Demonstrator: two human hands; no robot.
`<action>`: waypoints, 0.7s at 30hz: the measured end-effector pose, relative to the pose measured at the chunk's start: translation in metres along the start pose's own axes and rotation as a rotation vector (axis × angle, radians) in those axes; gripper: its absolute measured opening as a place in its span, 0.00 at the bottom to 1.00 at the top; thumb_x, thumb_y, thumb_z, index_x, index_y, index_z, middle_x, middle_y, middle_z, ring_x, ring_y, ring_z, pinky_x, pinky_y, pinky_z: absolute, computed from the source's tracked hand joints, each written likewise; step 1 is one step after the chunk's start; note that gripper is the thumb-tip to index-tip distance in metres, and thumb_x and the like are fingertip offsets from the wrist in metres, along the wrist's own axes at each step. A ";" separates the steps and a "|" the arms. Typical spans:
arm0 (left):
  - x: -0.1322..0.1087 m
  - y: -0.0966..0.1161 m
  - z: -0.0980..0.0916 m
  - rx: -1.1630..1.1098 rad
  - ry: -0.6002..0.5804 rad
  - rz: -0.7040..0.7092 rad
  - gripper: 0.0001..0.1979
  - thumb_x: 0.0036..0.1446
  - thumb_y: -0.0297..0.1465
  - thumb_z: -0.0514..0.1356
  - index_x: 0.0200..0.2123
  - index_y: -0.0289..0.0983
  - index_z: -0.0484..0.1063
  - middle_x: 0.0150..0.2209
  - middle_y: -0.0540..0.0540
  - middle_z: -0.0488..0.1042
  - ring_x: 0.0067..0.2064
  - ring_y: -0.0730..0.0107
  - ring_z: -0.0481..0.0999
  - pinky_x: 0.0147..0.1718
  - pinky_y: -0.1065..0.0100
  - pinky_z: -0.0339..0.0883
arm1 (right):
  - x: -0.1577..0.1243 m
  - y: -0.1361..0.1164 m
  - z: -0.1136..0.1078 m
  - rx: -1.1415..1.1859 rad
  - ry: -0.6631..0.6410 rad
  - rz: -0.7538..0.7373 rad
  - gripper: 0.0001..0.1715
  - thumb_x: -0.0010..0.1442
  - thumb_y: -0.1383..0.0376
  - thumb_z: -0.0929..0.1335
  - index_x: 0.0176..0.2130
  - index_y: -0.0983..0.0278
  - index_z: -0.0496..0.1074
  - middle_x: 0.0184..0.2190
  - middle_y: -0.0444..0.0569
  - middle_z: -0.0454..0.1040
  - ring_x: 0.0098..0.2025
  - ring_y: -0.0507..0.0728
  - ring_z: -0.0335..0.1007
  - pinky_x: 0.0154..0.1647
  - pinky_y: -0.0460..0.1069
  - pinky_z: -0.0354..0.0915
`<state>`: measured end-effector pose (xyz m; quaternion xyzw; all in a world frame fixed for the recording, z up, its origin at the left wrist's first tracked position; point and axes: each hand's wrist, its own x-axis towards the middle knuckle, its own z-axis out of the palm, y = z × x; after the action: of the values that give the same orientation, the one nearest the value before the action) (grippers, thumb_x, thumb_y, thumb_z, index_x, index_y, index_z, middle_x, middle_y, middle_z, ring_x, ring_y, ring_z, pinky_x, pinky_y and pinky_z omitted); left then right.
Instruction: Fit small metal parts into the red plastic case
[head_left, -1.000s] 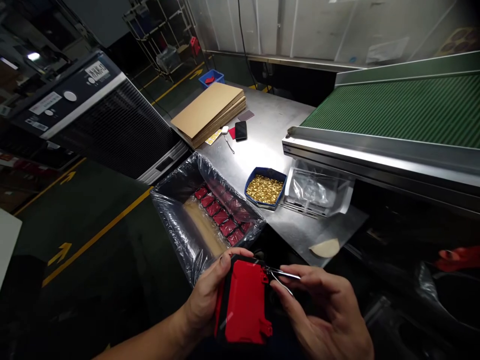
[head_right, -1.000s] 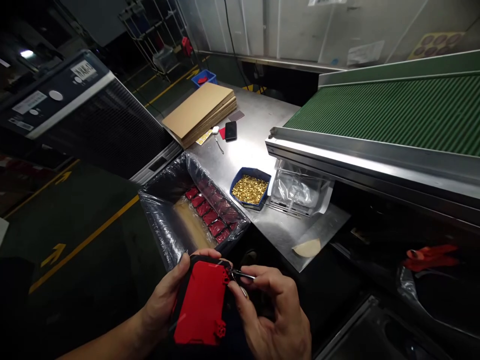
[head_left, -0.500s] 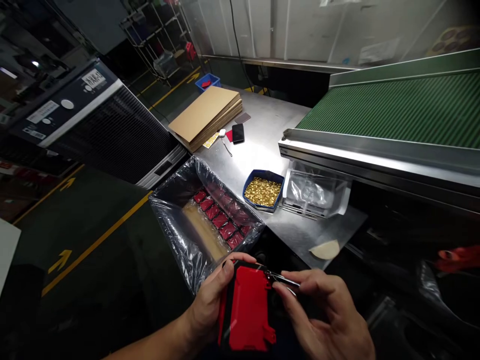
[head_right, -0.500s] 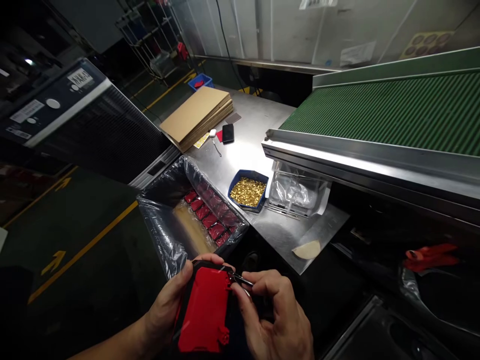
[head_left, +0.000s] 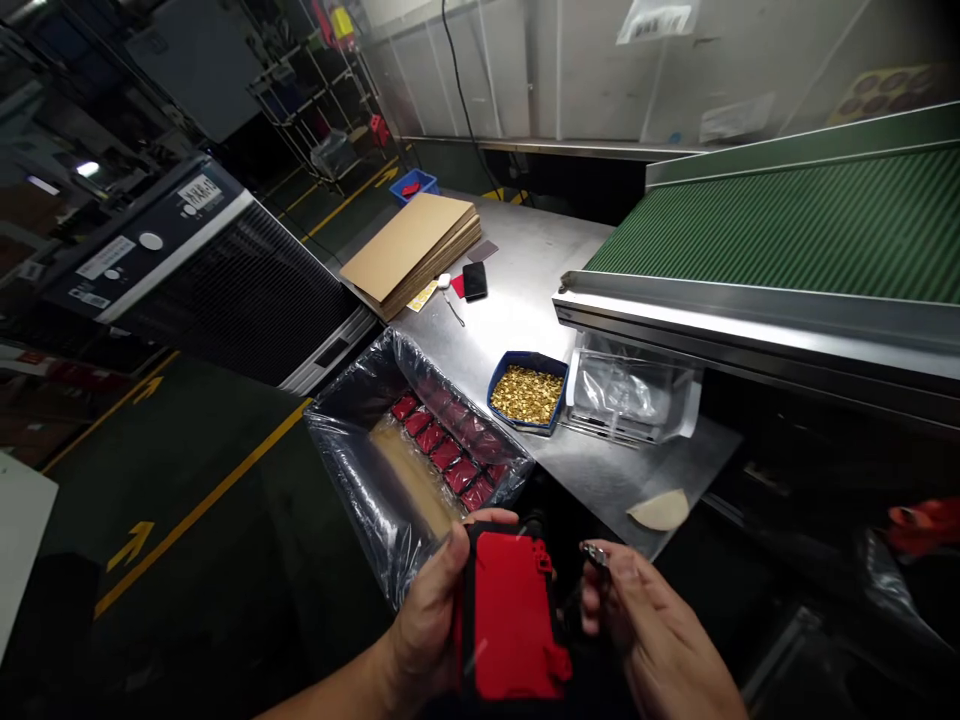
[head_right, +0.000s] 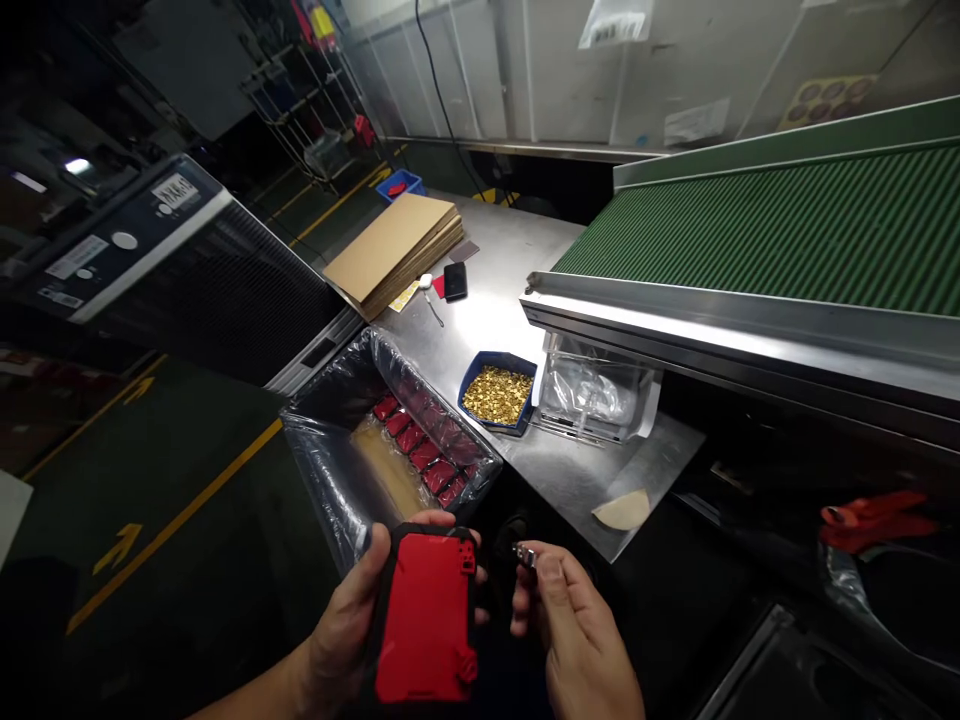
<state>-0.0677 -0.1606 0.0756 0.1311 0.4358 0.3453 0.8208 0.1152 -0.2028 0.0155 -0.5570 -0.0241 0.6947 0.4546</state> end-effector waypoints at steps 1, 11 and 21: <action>0.000 -0.001 -0.001 0.066 -0.001 0.064 0.36 0.52 0.53 0.66 0.57 0.39 0.65 0.52 0.35 0.71 0.51 0.48 0.73 0.53 0.51 0.67 | 0.000 0.003 0.005 0.125 0.015 0.054 0.38 0.45 0.40 0.74 0.42 0.66 0.71 0.31 0.50 0.72 0.29 0.52 0.68 0.26 0.46 0.70; -0.017 -0.046 -0.006 1.006 0.109 0.967 0.52 0.32 0.28 0.79 0.63 0.48 0.65 0.56 0.40 0.66 0.60 0.46 0.60 0.67 0.53 0.47 | -0.005 0.009 0.038 0.440 0.141 0.049 0.34 0.40 0.45 0.78 0.34 0.66 0.68 0.31 0.49 0.73 0.29 0.53 0.68 0.28 0.47 0.70; 0.013 -0.012 0.014 0.406 -0.012 -0.150 0.28 0.56 0.52 0.63 0.47 0.35 0.75 0.43 0.39 0.76 0.46 0.58 0.75 0.48 0.64 0.65 | -0.008 -0.010 0.010 -0.241 0.008 -0.258 0.34 0.58 0.36 0.63 0.43 0.62 0.63 0.32 0.48 0.74 0.28 0.52 0.68 0.27 0.46 0.65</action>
<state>-0.0463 -0.1592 0.0692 0.2632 0.4999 0.1876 0.8035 0.1130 -0.1974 0.0308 -0.6026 -0.1767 0.6202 0.4701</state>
